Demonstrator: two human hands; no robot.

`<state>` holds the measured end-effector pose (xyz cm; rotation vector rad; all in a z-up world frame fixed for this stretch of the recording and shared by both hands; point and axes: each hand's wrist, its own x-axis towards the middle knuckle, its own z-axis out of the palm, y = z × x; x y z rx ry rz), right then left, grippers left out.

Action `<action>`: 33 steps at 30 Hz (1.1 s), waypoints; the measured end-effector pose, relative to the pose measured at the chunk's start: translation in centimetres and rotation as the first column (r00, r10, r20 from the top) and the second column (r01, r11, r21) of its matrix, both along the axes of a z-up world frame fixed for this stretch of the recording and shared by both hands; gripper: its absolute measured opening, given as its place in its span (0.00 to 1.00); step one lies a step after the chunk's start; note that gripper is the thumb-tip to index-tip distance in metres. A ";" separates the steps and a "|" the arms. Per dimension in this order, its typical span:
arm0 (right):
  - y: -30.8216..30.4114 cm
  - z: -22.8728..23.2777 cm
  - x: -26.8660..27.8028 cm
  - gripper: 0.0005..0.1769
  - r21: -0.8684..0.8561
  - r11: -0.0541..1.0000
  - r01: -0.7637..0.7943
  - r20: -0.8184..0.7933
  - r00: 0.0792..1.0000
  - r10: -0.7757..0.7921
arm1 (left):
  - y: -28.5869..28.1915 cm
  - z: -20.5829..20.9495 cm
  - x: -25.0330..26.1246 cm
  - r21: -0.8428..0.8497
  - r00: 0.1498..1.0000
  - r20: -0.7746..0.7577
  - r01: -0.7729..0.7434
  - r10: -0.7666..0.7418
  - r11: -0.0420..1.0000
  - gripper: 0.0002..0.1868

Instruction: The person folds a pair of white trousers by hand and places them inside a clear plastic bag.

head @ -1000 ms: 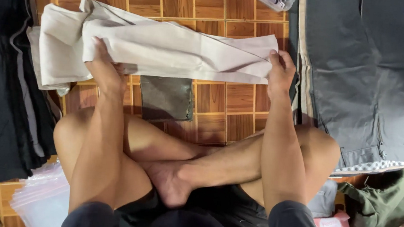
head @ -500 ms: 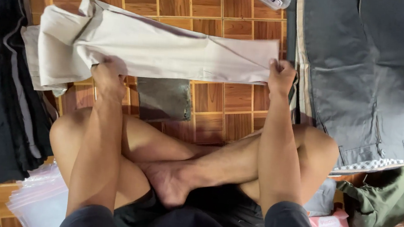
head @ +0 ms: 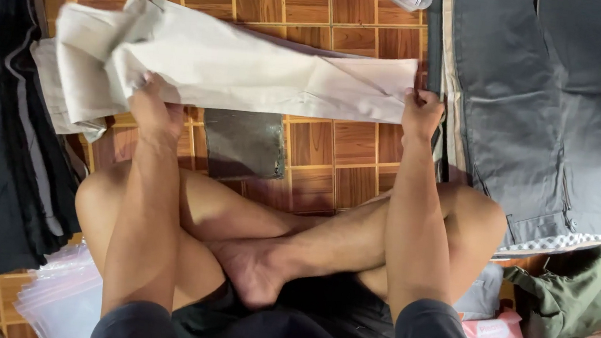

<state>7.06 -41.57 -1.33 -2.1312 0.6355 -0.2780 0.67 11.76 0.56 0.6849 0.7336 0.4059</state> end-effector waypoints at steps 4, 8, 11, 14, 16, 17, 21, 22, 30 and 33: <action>2.3 4.6 -0.7 0.22 0.271 0.958 0.092 -0.172 0.984 -0.046 | -1.9 2.6 0.0 0.093 0.969 -0.237 -0.053 0.074 0.994 0.32; 3.2 8.1 -1.5 0.30 0.330 0.943 -0.050 -0.127 0.987 0.097 | -4.0 5.9 -0.6 0.286 0.944 -0.326 0.146 -0.047 0.947 0.32; 0.1 4.9 -1.7 0.36 0.206 0.978 -0.044 -0.163 0.984 0.078 | 0.2 -6.1 -0.1 0.317 0.916 -0.400 0.178 -0.039 0.931 0.32; -4.8 -1.9 -1.7 0.39 0.037 0.999 0.002 -0.205 0.979 0.006 | -1.5 -2.3 -0.7 0.607 0.945 -0.325 0.187 0.027 0.772 0.23; -4.0 -1.0 -1.7 0.38 0.040 0.999 0.013 -0.187 0.982 -0.005 | -2.7 0.8 -0.1 0.681 0.937 -0.347 0.223 0.040 0.698 0.19; -3.4 -0.7 -1.6 0.37 0.050 0.999 0.016 -0.171 0.985 -0.007 | -3.2 2.3 0.1 0.750 0.928 -0.367 0.254 0.065 0.611 0.16; -1.8 1.5 -2.0 0.34 -0.141 0.985 -0.104 -0.201 0.977 0.074 | -3.1 9.4 -1.0 0.648 0.796 -0.604 0.474 0.025 0.596 0.34; -1.1 2.8 -2.0 0.31 -0.220 0.966 -0.137 -0.220 0.972 0.088 | -2.7 10.8 -2.1 0.558 0.590 -0.806 0.743 0.032 0.369 0.38; 0.1 3.6 -0.8 0.21 -0.315 0.945 -0.090 -0.129 0.990 0.052 | -4.6 14.5 0.9 0.352 0.406 -0.911 0.852 0.065 -0.388 0.33; 1.0 3.9 -0.3 0.20 -0.288 0.957 -0.035 -0.166 0.986 -0.014 | -6.6 10.7 5.6 0.744 0.725 -0.664 0.619 -0.180 -0.252 0.10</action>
